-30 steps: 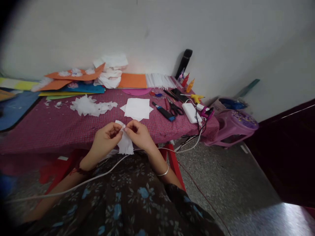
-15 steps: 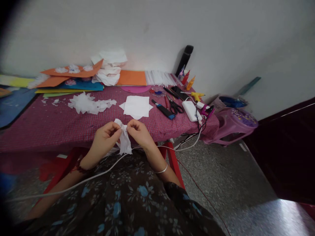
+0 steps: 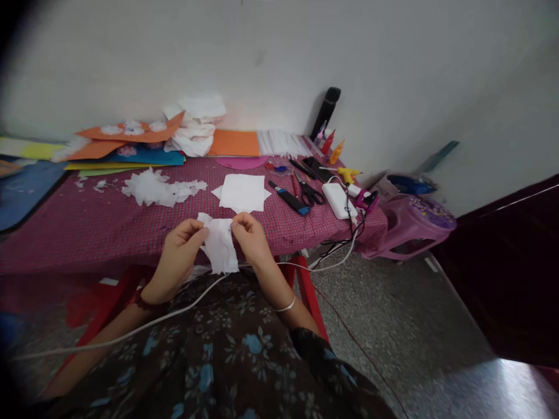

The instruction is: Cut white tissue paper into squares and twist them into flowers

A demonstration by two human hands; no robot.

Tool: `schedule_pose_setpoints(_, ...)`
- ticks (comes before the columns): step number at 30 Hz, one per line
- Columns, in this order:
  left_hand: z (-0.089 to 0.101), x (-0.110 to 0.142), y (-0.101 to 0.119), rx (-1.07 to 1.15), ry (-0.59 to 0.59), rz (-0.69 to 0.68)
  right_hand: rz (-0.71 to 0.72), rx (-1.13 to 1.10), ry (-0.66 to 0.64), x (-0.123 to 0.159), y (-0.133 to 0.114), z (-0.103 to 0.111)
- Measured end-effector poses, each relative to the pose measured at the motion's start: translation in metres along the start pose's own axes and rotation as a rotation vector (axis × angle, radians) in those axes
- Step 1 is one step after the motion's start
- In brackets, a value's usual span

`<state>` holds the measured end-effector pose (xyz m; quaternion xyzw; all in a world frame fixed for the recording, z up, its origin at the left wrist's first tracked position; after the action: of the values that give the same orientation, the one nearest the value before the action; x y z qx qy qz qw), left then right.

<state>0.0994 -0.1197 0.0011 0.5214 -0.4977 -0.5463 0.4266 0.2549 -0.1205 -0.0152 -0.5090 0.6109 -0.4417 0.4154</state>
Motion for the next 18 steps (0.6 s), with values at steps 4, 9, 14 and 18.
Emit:
schedule_pose_setpoints(4, -0.003, 0.0, -0.011, 0.072, -0.009, 0.089, -0.003, -0.016, 0.036, -0.001, 0.001, 0.002)
schedule_pose_setpoints(9, 0.0, -0.002, -0.003, 0.141, 0.075, 0.087, 0.009, -0.053, 0.096, -0.001, 0.0, 0.008)
schedule_pose_setpoints(14, 0.002, -0.002, 0.0, 0.184, 0.139, 0.101, 0.005, -0.069, 0.106, -0.001, 0.001, 0.009)
schedule_pose_setpoints(18, 0.001, -0.001, -0.006, 0.259, 0.131, 0.153, -0.03, -0.074, 0.097, -0.002, 0.006, 0.009)
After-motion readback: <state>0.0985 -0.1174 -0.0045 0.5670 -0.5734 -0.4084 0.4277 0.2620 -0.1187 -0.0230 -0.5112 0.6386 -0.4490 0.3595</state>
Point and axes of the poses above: each hand's wrist, its own x-axis away from the middle knuckle, its own z-axis out of the back of the hand, y = z × x, the point moved 7 cm from there along -x, towards the middle knuckle, and after that the axes turned 1 degree about y, right-handed, at the moved point
